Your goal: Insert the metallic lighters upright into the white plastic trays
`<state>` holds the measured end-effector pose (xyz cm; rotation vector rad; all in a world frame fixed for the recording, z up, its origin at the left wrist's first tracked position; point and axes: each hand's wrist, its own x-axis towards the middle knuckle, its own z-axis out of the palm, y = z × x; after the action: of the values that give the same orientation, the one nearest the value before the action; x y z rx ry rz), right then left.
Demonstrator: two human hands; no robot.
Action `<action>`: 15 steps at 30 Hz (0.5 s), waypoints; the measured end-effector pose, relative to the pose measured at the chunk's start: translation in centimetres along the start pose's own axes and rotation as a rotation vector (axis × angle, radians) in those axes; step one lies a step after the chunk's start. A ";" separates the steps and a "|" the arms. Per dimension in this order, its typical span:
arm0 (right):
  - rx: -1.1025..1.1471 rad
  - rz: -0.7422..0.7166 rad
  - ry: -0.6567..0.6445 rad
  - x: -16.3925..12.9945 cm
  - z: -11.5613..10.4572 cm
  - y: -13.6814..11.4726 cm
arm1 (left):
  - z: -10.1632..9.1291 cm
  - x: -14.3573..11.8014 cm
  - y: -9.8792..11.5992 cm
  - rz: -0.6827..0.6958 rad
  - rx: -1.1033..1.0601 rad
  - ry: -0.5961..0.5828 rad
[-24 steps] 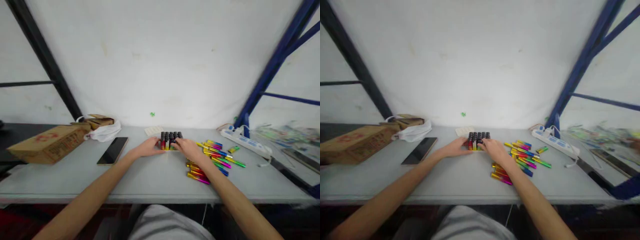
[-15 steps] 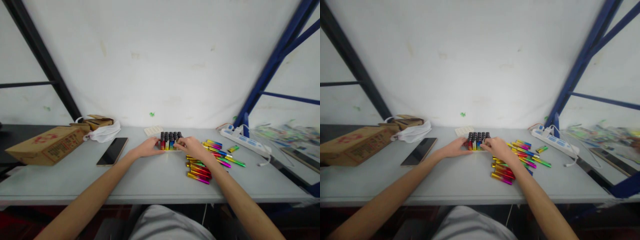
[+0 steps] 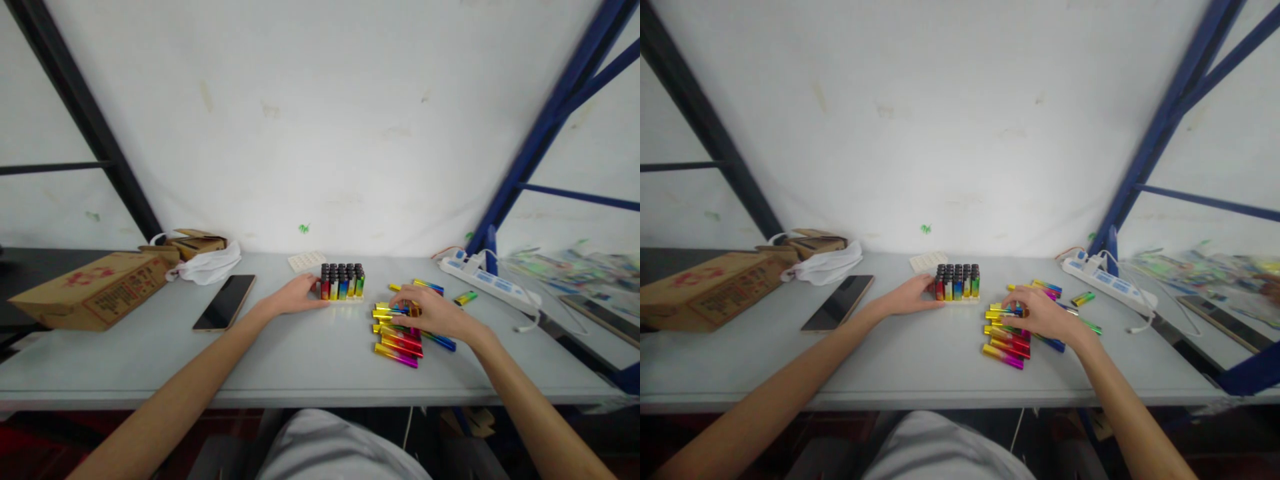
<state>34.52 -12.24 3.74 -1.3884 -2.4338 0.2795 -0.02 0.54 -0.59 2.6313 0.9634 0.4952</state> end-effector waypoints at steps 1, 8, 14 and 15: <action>0.000 -0.002 -0.017 -0.2 0.1 0.3 | 0.0 0.0 0.0 0.001 -0.005 0.004; -0.029 0.034 -0.080 -0.4 0.9 1.7 | -0.1 -0.1 0.2 -0.006 0.015 0.000; -0.053 0.012 -0.063 -0.2 0.9 1.5 | -0.2 -0.1 0.3 -0.002 0.003 0.016; -0.036 0.009 -0.039 -0.1 0.8 1.5 | -0.2 -0.1 0.3 -0.002 0.000 0.019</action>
<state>35.42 -11.60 2.47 -1.4217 -2.4759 0.2689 0.01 0.24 -0.33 2.6303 0.9712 0.5209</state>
